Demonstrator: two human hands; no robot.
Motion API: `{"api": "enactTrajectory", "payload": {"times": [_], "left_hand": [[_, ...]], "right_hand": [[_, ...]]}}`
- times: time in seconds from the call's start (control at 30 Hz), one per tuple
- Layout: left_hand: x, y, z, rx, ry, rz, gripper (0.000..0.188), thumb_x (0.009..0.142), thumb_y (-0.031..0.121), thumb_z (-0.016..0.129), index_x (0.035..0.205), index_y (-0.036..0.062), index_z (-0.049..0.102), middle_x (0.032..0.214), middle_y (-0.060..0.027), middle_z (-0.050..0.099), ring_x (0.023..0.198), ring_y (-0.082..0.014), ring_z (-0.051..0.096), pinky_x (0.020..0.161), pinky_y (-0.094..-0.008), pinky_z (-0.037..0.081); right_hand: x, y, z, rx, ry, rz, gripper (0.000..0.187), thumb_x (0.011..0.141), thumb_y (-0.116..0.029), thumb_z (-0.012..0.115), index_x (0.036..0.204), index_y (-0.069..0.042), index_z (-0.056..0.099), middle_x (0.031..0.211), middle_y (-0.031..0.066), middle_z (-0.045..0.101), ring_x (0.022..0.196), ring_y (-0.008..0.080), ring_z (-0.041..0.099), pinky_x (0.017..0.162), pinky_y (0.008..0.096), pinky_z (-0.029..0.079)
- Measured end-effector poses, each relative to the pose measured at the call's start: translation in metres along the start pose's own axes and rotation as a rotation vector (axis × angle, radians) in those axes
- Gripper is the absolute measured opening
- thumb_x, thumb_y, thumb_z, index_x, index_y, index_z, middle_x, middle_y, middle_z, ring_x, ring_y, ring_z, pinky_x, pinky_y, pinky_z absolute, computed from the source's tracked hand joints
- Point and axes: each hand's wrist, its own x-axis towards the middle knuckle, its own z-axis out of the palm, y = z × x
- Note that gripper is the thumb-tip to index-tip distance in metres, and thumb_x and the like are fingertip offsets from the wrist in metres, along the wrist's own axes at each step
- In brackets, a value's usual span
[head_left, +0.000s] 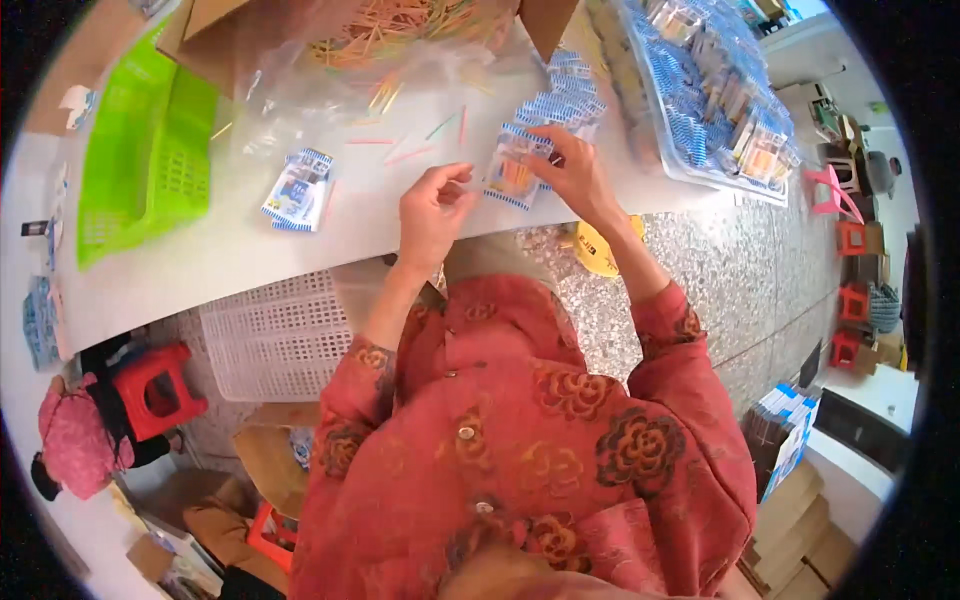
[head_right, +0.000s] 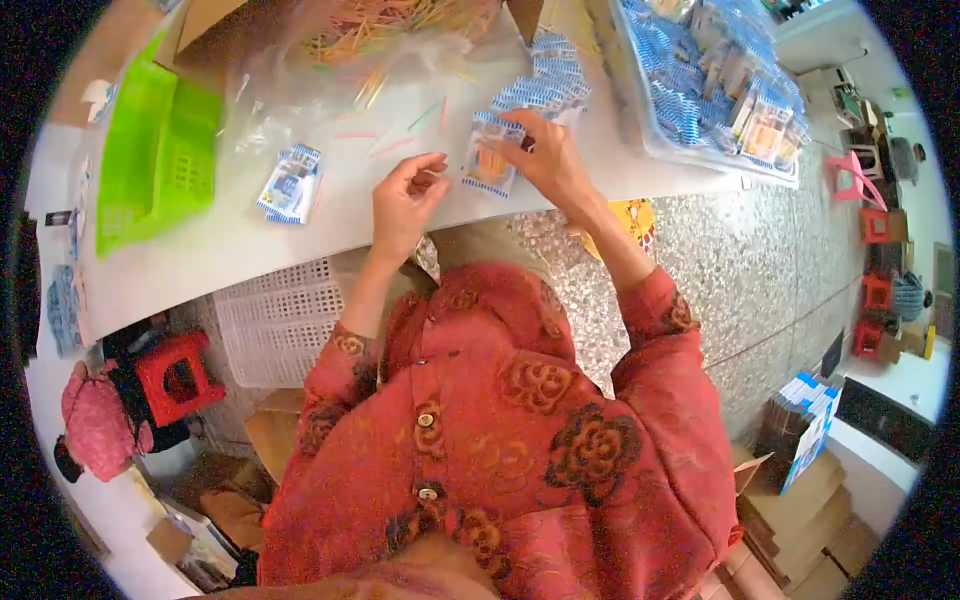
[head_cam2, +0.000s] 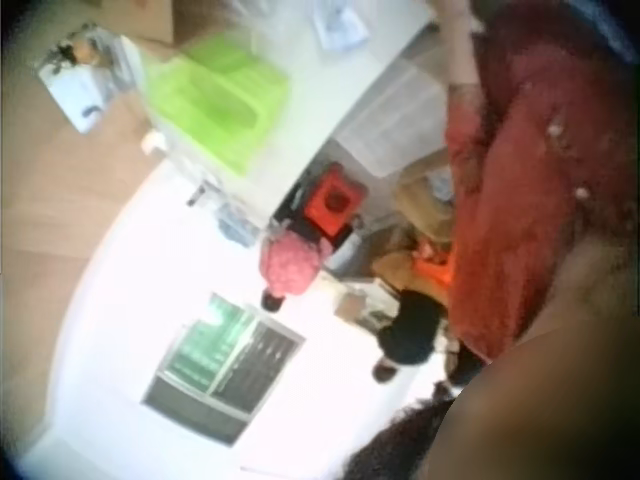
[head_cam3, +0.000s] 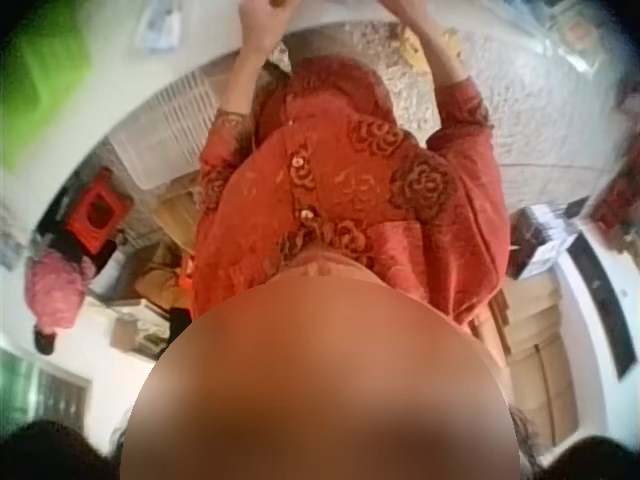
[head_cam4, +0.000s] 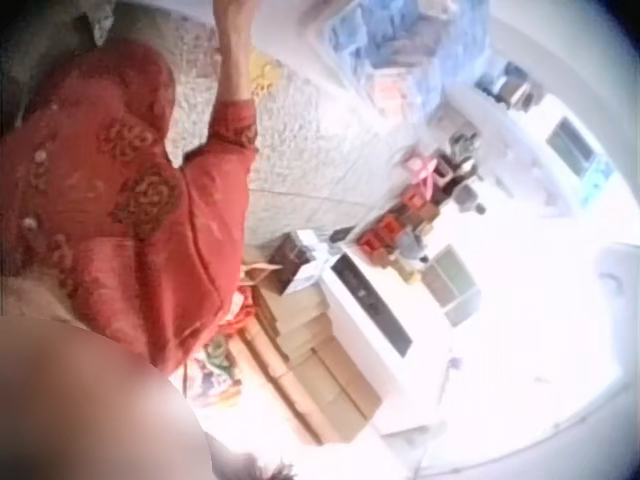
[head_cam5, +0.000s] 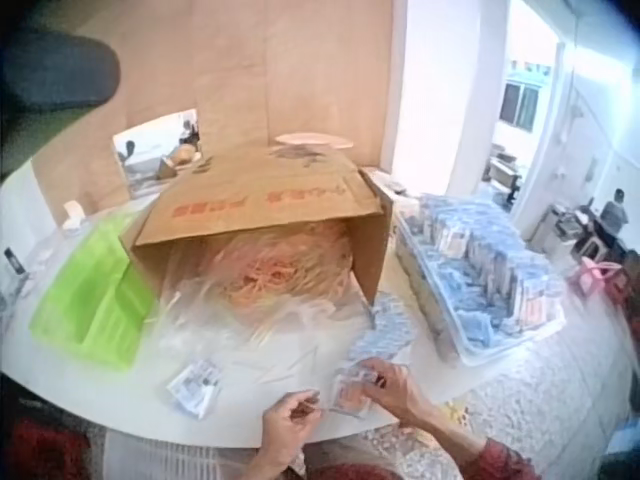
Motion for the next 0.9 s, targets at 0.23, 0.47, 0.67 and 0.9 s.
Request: {"api": "enactTrajectory", "payload": {"times": [0.23, 0.47, 0.67, 0.9], "left_hand": [[0.02, 0.0, 0.036, 0.449, -0.027, 0.131, 0.045, 0.073, 0.017, 0.074, 0.112, 0.003, 0.059, 0.101, -0.0076, 0.062, 0.068, -0.0143, 0.057, 0.066, -0.0258, 0.049], [0.033, -0.001, 0.052, 0.593, -0.009, 0.14, 0.051, 0.073, 0.031, 0.073, 0.115, 0.0068, 0.055, 0.105, -0.0123, 0.061, 0.092, -0.0306, 0.061, 0.076, -0.039, 0.049], [0.038, -0.001, 0.058, 0.626, -0.029, 0.093, 0.057, 0.072, 0.037, 0.074, 0.115, 0.0032, 0.056, 0.103, -0.0127, 0.063, 0.09, -0.0264, 0.062, 0.077, -0.0352, 0.049], [0.05, -0.002, 0.063, 0.535, -0.086, 0.031, 0.062, 0.065, 0.028, 0.079, 0.113, -0.0018, 0.055, 0.092, -0.0143, 0.066, 0.082, -0.0244, 0.064, 0.074, -0.0342, 0.05]], "right_hand": [[0.004, 0.035, 0.0, -0.029, 0.168, -0.114, 0.034, 0.075, -0.013, 0.07, 0.106, -0.004, 0.061, 0.08, 0.0118, 0.061, 0.058, 0.0152, 0.055, 0.055, 0.03, 0.046], [0.006, 0.04, -0.003, -0.095, 0.284, -0.105, 0.038, 0.073, -0.008, 0.07, 0.11, -0.004, 0.058, 0.099, 0.0096, 0.057, 0.076, 0.018, 0.057, 0.067, 0.0298, 0.047], [0.031, 0.088, -0.014, -0.051, 0.565, -0.219, 0.05, 0.078, -0.006, 0.063, 0.124, -0.002, 0.045, 0.119, 0.0161, 0.048, 0.105, 0.0279, 0.051, 0.088, 0.0342, 0.042], [0.042, 0.105, -0.01, 0.266, 0.533, 0.03, 0.048, 0.085, -0.009, 0.058, 0.129, -0.002, 0.04, 0.12, 0.0119, 0.048, 0.106, 0.0203, 0.048, 0.091, 0.0323, 0.041]]}}
